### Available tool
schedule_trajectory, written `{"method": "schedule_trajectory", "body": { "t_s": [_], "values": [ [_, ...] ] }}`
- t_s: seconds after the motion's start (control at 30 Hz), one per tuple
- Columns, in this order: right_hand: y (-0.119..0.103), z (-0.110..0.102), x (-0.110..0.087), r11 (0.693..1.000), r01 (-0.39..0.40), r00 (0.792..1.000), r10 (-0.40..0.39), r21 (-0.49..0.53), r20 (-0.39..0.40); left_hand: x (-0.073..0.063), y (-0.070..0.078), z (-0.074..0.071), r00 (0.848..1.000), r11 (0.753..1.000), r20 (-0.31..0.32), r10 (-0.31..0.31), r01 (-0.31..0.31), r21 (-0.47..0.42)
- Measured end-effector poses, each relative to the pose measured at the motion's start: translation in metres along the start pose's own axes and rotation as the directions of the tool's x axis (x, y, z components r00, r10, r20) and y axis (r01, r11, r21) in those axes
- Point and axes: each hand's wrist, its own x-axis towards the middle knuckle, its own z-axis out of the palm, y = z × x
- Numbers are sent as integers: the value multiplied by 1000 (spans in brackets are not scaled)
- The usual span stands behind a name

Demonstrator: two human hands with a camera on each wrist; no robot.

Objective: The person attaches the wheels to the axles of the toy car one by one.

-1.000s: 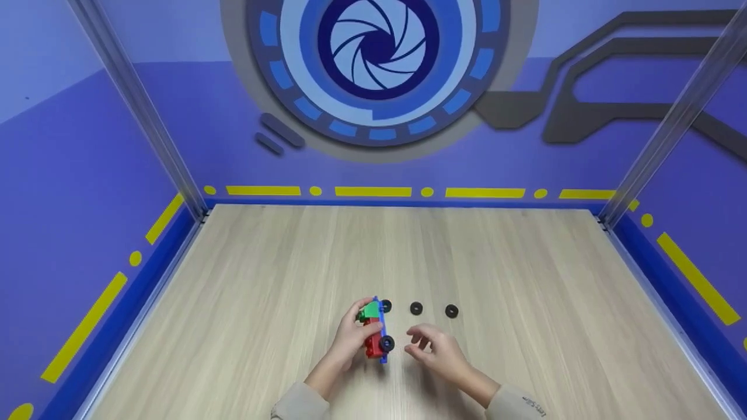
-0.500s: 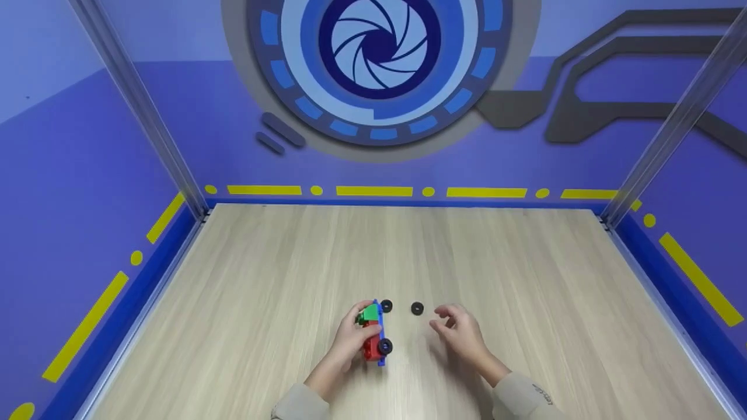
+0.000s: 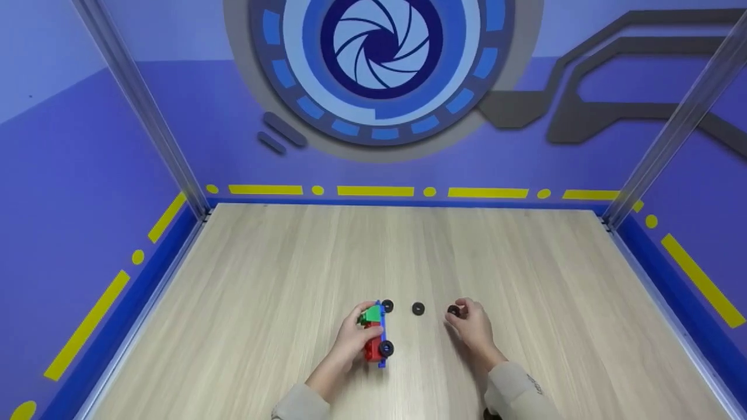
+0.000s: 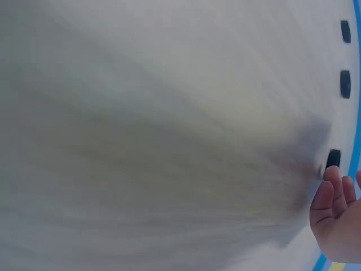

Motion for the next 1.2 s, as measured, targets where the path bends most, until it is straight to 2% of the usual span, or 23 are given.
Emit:
{"method": "schedule_trajectory", "body": {
  "t_s": [0.4, 0.7, 1.2],
  "values": [
    [4, 1, 4, 994, -31, 999, 34, -104, 27, 0, 1, 0, 1000, 1000, 12, 15, -15, 1],
    [8, 5, 3, 984, 9, 1000, -9, -179, 3, 0, 1, -1, 1000, 1000, 3, 14, -14, 5],
    [11, 5, 2, 978, 30, 999, -32, -204, -6, -4, 3, -1, 1000, 1000, -4, 6, -6, 17]
  ]
}}
